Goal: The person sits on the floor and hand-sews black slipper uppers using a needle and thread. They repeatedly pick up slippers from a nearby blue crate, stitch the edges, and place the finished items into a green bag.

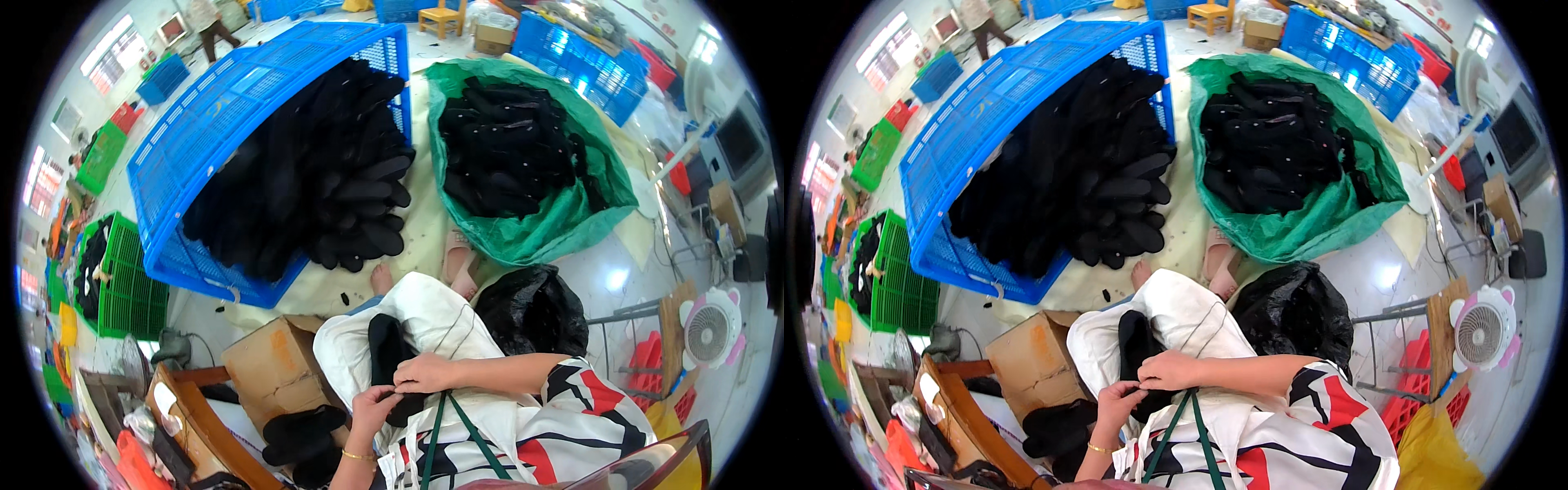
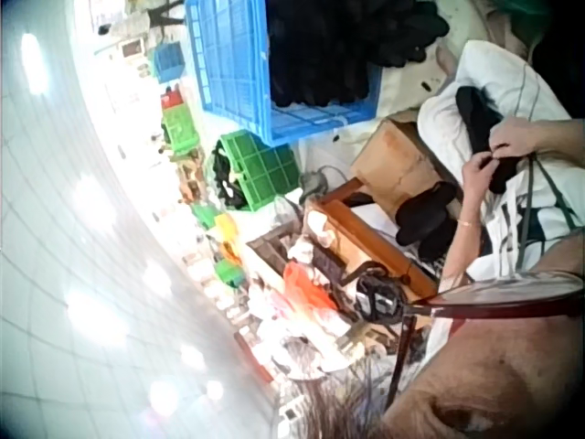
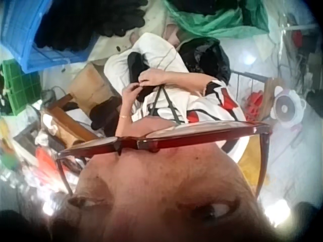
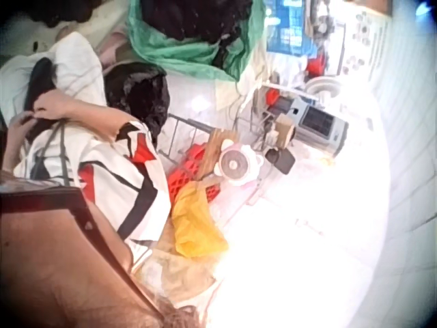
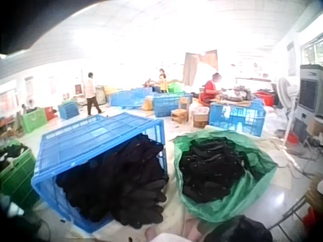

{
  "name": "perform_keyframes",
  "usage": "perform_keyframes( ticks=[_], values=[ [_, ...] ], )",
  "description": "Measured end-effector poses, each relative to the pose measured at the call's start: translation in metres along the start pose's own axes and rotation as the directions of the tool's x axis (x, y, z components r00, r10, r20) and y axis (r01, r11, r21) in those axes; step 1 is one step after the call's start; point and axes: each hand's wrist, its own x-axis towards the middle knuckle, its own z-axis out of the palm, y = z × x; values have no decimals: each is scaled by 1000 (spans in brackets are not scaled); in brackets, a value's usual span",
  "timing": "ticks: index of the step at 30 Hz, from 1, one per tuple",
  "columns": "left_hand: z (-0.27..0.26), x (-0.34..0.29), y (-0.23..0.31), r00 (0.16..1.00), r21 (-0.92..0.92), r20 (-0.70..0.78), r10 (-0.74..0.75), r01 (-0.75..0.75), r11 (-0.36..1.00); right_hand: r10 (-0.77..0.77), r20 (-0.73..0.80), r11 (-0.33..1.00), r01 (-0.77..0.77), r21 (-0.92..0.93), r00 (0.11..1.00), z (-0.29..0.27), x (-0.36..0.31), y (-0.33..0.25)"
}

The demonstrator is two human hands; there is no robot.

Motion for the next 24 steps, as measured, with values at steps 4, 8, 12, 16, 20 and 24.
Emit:
perform_keyframes(
  ticks=[4, 8, 12, 16, 20, 24],
  values=[
    [0, 2, 4, 997, 144, 2, 76, -76, 987, -138, -81, 985, 128, -120, 987, 4, 1, -6],
    [0, 3, -10, 983, 249, 32, 180, -182, 951, -153, -529, 969, 232, 86, 835, -21, 22, -30],
    [-3, 3, 0, 980, 381, 58, 193, -200, 903, 406, 55, 456, -255, 853, 912, -15, 20, -21],
    [3, -12, 11, 934, 368, 45, 355, -346, 863, 427, 112, 170, -201, 965, 898, -43, -12, -17],
    [7, -24, 0, 885, 468, -34, 465, -397, 789, 458, -255, 285, 131, 949, 852, -124, -31, -8],
    [6, -29, -7, 822, 505, -32, 569, -477, 719, 451, -626, 338, 527, 780, 636, -268, -87, 18]
  ],
)
